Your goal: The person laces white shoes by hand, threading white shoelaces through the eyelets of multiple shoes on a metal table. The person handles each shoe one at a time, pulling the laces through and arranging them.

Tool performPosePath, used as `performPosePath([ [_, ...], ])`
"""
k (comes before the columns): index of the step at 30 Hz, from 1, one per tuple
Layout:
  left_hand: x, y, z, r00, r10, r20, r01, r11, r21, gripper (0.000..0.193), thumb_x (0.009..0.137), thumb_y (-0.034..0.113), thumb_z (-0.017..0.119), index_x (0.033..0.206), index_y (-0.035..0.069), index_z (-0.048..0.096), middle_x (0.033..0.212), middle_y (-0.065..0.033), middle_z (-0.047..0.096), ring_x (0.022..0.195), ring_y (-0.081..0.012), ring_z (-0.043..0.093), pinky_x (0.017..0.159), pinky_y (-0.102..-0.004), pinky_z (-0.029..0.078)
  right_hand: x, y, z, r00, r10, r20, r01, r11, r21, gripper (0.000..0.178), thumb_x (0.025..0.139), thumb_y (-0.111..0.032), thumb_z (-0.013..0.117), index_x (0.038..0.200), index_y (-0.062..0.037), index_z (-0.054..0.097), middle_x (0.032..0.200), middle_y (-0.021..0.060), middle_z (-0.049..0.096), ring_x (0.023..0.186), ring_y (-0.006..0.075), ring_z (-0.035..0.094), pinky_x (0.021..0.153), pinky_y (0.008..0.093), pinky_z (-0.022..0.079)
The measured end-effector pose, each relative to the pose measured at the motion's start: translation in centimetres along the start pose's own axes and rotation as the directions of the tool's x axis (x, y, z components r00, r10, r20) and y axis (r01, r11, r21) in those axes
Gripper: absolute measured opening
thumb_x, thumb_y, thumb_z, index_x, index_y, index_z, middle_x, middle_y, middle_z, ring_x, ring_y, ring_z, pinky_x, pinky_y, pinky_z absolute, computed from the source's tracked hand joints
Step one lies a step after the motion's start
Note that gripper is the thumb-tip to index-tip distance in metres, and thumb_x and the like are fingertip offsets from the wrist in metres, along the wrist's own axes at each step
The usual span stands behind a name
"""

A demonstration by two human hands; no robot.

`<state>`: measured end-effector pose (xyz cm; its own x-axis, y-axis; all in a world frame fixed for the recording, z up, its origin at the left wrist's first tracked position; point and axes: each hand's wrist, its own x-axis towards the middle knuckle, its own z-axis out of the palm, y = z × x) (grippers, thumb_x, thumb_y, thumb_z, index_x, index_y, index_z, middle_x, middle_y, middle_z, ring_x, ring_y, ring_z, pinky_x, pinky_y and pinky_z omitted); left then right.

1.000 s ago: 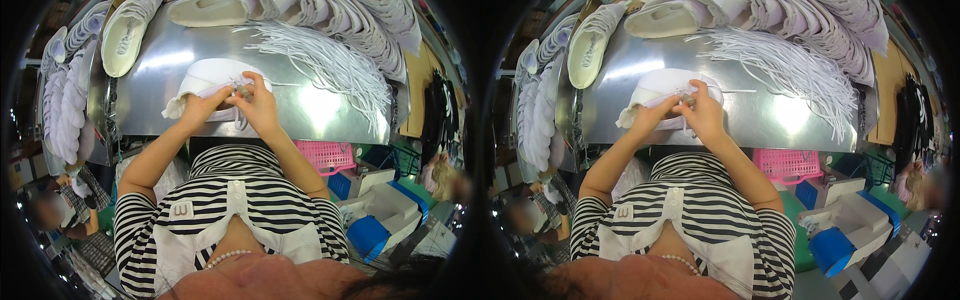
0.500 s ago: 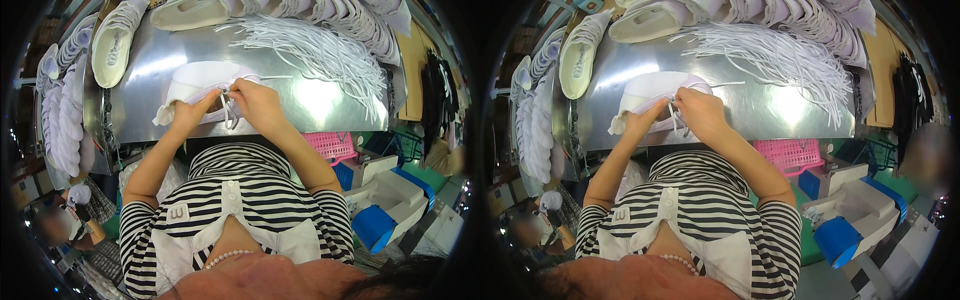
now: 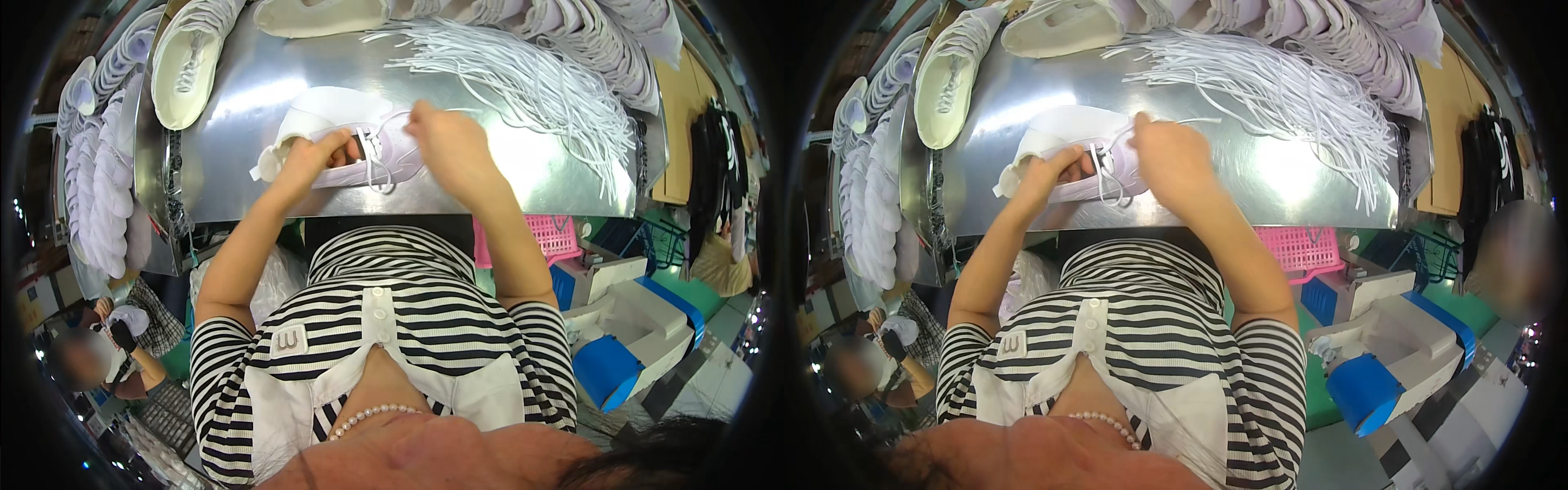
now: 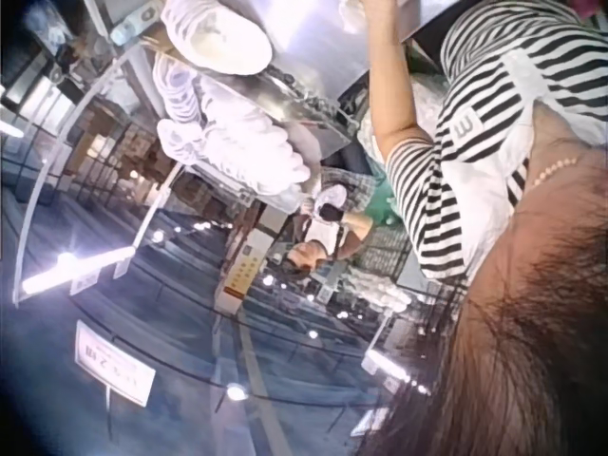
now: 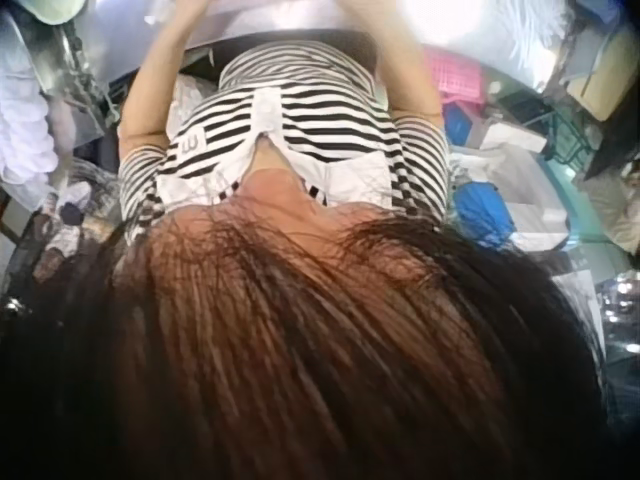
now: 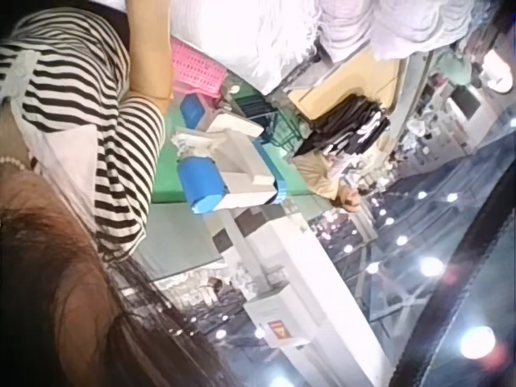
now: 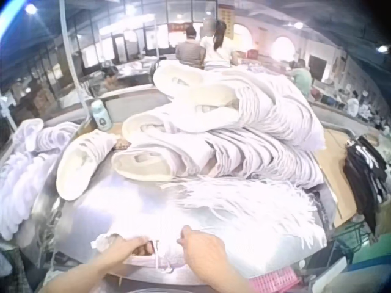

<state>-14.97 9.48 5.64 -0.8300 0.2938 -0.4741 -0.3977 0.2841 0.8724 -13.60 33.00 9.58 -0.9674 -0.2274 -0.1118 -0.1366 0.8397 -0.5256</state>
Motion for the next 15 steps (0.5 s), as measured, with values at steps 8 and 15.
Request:
performPosePath([
  [8,0.6,1.7,1.5,0.993,-0.012,-0.118,0.005,0.998,-0.062,0.036,0.085,0.014,0.075,0.116,-0.001,0.064,0.106,-0.0055,0.067,0.092,-0.0147,0.063,0.083,-0.0287,0.051,2.5,1.4,8.1,0.898,-0.044,-0.438,0.238,0.886,0.399,0.018,0.095,-0.012,0.058,0.111,-0.0039,0.061,0.093,0.0148,0.069,0.08,0.0307,0.069,0.07,0.037,0.053],
  [15,-0.9,1.9,-1.0,0.957,-0.141,0.254,0.223,0.918,-0.329,0.023,0.086,0.018,0.072,0.101,0.002,0.066,0.081,0.0024,0.057,0.07,-0.0079,0.051,0.064,-0.0218,0.041,3.4,1.1,8.8,0.909,0.038,-0.414,0.068,0.969,0.238,0.018,0.096,-0.017,0.057,0.11,-0.0057,0.06,0.1,0.0143,0.069,0.081,0.0348,0.067,0.068,0.0424,0.053],
])
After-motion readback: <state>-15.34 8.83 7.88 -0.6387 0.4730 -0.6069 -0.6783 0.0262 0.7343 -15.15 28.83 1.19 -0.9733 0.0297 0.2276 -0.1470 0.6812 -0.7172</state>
